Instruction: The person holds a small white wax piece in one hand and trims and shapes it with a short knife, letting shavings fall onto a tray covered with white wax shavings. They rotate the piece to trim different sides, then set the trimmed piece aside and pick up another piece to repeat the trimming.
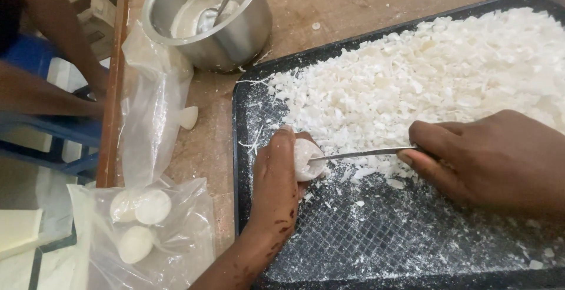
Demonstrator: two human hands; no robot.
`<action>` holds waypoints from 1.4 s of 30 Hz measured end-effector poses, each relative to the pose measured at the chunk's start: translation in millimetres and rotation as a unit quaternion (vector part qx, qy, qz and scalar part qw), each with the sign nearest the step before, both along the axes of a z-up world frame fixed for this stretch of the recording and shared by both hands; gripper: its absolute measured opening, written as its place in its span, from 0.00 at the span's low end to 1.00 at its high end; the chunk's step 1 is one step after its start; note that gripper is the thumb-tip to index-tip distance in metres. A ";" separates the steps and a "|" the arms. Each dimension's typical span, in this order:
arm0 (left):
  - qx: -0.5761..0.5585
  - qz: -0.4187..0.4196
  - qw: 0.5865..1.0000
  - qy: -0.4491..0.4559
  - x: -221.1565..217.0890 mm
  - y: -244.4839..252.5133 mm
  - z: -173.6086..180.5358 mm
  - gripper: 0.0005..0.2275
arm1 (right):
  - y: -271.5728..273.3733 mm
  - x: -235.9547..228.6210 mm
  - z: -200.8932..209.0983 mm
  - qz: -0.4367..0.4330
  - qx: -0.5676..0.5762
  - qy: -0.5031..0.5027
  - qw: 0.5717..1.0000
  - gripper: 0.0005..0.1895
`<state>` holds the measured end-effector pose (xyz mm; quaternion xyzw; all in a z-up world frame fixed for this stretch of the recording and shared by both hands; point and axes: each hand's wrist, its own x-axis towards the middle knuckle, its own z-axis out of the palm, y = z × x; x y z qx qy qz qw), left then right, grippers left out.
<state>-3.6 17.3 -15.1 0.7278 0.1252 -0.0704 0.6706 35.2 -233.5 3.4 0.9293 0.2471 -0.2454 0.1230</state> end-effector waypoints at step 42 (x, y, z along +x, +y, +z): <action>-0.224 0.023 0.971 -0.085 7.5 -8.3 18.5 0.19 | -15.6 -4.5 27.4 -0.075 0.057 -0.082 0.992 0.21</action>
